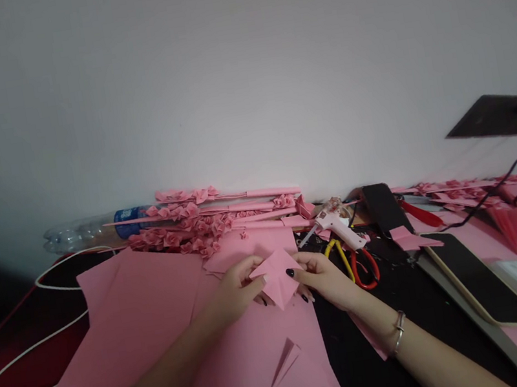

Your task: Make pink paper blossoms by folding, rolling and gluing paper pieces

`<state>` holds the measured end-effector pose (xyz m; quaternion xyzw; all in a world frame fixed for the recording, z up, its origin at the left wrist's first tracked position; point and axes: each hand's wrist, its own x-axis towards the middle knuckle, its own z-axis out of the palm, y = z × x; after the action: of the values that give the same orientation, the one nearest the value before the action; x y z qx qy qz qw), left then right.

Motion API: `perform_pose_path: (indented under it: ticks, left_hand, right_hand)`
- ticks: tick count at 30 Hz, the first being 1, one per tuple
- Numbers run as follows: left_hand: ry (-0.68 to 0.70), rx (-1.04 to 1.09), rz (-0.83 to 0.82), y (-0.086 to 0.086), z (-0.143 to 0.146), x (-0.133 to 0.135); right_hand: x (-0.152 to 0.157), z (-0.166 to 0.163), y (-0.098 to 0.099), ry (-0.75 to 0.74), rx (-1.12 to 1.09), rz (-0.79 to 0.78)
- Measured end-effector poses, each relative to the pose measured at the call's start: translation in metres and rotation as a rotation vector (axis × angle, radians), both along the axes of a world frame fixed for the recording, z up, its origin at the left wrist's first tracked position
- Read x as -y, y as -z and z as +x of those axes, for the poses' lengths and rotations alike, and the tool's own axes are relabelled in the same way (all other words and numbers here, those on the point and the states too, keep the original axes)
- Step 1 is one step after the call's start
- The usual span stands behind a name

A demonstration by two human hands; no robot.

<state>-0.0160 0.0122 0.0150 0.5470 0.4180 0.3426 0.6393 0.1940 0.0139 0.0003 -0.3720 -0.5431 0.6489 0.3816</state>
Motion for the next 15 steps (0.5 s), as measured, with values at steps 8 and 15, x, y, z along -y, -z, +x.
perform_pose_path:
  ticks: [8,15]
  left_hand:
    - [0.01,0.222,-0.212,0.007,-0.007,-0.005]
    - [0.059,0.378,-0.301,0.006,-0.009,-0.003]
  right_hand:
    - [0.0,0.002,-0.005,-0.007,-0.168,-0.166]
    - [0.0,0.01,0.002,-0.071,-0.324,-0.297]
